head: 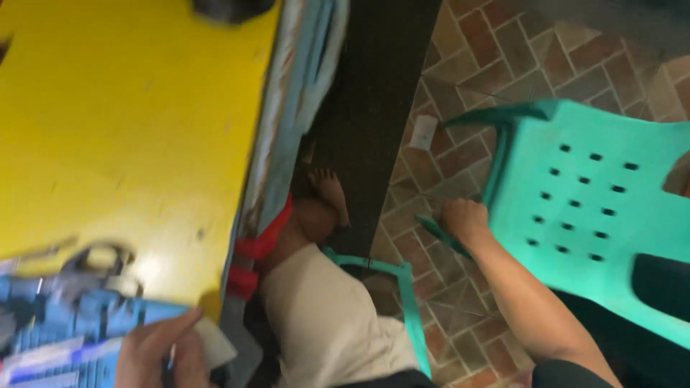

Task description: Trimming a protective film to size using scissors and fitting it onto a smartphone.

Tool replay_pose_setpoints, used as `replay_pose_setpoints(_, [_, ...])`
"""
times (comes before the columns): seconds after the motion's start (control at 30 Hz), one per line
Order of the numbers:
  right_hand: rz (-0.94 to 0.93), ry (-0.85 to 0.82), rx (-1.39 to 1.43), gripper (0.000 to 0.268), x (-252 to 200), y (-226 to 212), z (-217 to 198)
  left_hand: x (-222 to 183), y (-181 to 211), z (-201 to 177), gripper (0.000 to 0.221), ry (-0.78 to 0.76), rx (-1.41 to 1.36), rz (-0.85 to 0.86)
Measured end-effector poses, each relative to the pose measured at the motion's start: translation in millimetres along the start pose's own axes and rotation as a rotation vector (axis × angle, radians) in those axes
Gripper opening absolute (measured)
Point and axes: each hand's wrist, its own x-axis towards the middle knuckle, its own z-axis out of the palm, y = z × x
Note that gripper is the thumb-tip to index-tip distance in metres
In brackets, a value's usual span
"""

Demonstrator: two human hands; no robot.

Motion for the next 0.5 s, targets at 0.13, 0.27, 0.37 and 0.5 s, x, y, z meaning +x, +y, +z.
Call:
replay_pose_setpoints(0.13, [0.181,-0.256,0.671,0.044,79.4,7.9,47.0,8.0,-115.8,105.2,0.031,-0.466,0.253,0.129])
replay_pose_setpoints(0.27, [0.118,0.111,1.188,0.056,216.9,-10.0,191.3,25.0,-110.2,394.6,0.042,-0.742,0.763,0.237])
replay_pose_setpoints(0.37, [0.399,-0.191,1.283,0.077,245.6,-10.8,151.1,-0.8,-182.0,553.9,0.054,-0.917,1.132,0.270])
replay_pose_setpoints(0.5, [0.431,-0.261,1.364,0.070,292.2,-24.5,154.9,-1.3,-198.6,556.9,0.052,-0.813,1.183,0.441])
